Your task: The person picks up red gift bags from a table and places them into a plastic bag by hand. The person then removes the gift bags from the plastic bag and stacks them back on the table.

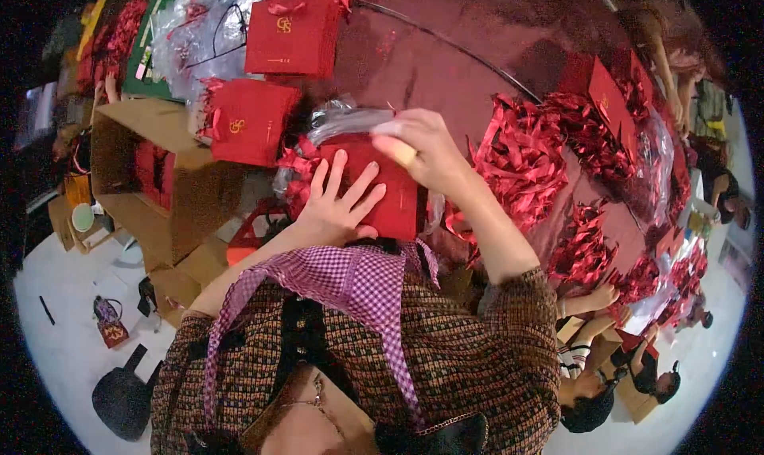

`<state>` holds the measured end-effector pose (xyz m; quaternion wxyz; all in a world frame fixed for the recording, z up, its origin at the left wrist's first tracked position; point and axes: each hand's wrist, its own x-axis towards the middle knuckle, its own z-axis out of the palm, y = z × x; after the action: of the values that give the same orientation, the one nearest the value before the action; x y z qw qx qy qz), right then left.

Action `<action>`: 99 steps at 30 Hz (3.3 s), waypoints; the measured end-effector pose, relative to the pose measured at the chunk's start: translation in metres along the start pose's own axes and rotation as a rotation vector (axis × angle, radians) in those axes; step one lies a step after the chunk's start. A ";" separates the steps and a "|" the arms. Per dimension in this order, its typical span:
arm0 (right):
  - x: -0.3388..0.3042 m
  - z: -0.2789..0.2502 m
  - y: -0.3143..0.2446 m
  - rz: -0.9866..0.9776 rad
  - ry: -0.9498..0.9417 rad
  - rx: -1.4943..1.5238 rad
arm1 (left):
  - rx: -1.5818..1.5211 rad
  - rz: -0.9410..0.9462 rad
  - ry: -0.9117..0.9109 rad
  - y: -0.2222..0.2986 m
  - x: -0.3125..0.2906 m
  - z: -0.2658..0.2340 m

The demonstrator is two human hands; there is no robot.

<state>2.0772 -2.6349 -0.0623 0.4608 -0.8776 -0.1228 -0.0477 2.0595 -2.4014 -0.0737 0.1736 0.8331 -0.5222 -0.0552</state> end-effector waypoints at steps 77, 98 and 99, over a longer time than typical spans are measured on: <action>0.148 0.004 -0.014 0.408 -0.323 0.182 | -0.095 0.025 0.185 -0.007 -0.008 0.009; 0.204 0.175 -0.017 0.146 -0.485 -0.004 | -0.151 0.012 0.184 -0.005 -0.009 0.020; 0.206 0.178 -0.022 0.128 -0.471 -0.051 | -0.173 0.001 0.198 -0.005 -0.009 0.020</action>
<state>2.2651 -2.4415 -0.1060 0.3991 -0.8820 -0.1698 0.1845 2.0545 -2.3965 -0.0950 0.2957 0.8161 -0.4963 -0.0174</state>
